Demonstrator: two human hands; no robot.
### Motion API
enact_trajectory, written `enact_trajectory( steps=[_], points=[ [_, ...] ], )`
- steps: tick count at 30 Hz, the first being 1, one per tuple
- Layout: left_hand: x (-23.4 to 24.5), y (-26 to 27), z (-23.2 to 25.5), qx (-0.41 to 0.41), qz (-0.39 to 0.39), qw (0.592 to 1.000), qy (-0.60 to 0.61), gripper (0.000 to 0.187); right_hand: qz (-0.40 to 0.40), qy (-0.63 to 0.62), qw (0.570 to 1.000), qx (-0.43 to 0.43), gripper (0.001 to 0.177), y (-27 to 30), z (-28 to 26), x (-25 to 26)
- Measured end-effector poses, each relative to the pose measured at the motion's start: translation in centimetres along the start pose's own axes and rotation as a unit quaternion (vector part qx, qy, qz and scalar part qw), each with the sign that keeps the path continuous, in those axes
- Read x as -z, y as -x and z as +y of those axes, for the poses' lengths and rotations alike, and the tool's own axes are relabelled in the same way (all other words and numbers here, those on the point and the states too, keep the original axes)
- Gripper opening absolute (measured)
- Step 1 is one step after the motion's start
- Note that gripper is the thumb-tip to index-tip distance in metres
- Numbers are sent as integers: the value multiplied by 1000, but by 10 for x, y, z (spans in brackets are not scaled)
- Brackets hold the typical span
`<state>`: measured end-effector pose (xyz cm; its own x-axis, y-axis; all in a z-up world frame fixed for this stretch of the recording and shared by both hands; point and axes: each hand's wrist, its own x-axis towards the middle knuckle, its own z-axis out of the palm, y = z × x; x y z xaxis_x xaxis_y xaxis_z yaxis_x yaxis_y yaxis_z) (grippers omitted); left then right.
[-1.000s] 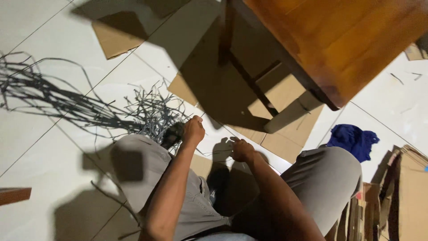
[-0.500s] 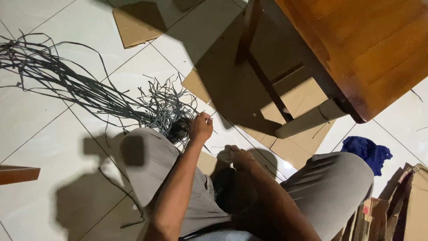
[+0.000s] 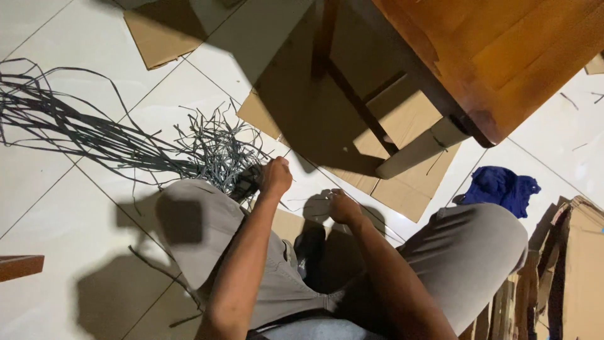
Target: Wrapping the legs of a wooden chair with cardboard for protection during shipping or storage.
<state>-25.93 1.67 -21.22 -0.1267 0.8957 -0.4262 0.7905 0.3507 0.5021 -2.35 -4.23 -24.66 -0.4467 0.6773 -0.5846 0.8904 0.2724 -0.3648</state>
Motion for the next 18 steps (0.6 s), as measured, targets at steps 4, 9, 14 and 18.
enact_trajectory(
  steps=[4,9,14,18],
  points=[
    [-13,-9,-48,20,-8,1000,-18,34,-6,-5,1000,-10,45,-20,-4,-8],
    [-70,-12,-114,55,-85,994,-32,41,-2,-16,1000,19,52,-14,-36,10],
    [-64,30,-81,71,-142,986,-56,48,-8,32,998,55,51,-21,-34,12],
    [-111,-2,-108,64,-112,985,-115,42,0,-76,997,-21,59,-12,-40,16]
  ],
)
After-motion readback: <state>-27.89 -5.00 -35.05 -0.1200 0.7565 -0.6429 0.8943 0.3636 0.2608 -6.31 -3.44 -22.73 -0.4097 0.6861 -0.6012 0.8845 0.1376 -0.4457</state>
